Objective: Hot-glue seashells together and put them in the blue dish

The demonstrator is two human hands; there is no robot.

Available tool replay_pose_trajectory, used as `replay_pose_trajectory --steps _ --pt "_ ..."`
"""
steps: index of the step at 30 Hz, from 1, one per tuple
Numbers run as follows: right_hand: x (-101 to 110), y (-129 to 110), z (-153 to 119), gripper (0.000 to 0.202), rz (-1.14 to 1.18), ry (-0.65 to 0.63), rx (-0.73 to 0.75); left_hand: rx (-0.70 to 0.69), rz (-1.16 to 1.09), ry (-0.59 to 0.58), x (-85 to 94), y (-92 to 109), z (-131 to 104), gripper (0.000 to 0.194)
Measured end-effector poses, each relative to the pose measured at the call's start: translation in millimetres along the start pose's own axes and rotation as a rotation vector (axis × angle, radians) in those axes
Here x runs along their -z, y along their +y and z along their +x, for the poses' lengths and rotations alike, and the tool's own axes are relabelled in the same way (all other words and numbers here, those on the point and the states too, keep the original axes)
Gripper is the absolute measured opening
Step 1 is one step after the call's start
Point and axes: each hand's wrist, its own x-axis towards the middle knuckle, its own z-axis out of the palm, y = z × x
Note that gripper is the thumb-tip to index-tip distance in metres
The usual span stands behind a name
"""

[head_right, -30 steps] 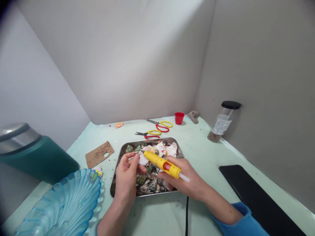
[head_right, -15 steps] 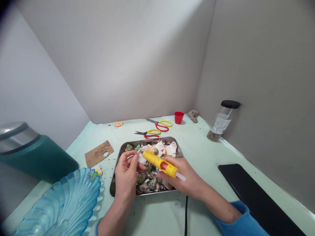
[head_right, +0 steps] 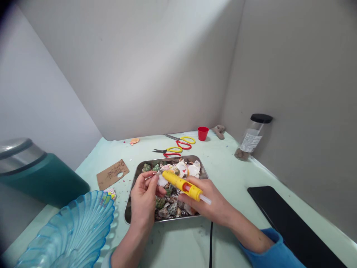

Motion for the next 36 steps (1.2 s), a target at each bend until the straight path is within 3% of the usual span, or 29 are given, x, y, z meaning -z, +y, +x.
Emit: replay_pose_trajectory --steps 23,36 --pt "0.5 -4.2 0.5 0.023 -0.015 -0.016 0.007 -0.017 0.004 -0.017 0.3 2.5 -1.6 0.025" --pt "-0.5 -1.9 -0.7 0.020 -0.030 0.013 -0.004 -0.013 0.015 -0.026 -1.1 4.0 -2.9 0.011"
